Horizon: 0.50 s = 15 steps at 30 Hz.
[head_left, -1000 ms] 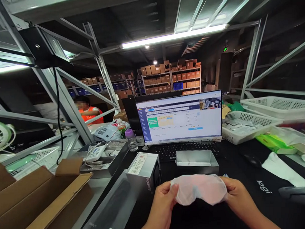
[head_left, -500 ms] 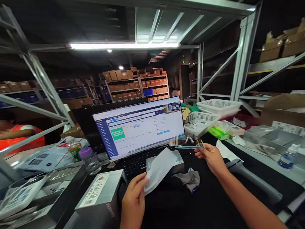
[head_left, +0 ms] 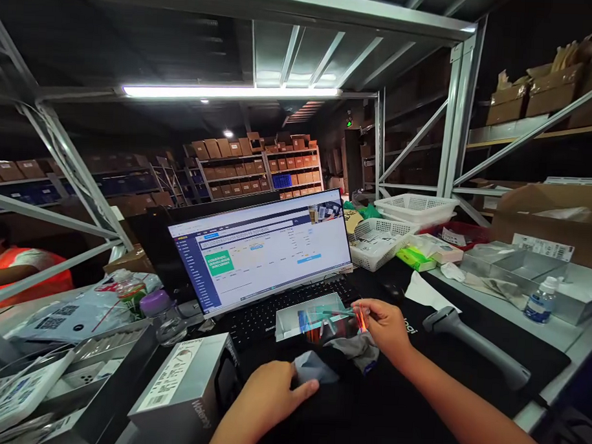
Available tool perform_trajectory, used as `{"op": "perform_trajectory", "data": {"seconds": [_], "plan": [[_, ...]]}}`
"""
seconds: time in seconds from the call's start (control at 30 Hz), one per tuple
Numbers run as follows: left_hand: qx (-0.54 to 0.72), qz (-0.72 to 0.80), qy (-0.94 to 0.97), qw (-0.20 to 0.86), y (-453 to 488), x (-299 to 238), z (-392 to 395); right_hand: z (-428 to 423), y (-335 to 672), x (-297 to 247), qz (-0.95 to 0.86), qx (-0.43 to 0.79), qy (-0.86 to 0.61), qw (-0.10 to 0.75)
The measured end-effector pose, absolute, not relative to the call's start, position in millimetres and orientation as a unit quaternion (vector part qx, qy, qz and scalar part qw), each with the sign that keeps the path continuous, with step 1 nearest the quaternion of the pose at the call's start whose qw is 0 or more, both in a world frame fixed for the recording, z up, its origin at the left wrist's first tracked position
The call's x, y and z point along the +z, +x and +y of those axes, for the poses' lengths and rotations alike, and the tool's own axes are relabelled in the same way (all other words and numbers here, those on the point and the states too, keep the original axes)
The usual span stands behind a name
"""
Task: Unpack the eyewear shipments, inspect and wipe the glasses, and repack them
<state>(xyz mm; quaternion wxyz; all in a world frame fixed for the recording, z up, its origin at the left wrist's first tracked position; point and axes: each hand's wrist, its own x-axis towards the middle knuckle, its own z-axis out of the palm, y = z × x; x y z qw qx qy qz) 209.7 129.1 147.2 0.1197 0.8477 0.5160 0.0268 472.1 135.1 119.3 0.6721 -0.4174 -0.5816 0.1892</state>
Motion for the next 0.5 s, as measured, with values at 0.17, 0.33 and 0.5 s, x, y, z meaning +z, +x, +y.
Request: {"op": "perform_trajectory", "data": {"seconds": [0.17,0.33,0.5], "plan": [[0.007,0.505,0.856,0.113,216,145,125,125,468,123,-0.628,0.123,-0.407,0.652],[0.063,0.492,0.864,0.08,211,160,125,123,464,124,-0.649,0.118,-0.406,0.632],[0.243,0.497,0.826,0.113,195,157,132,121,459,123,-0.643,0.154,-0.41,0.628]]}}
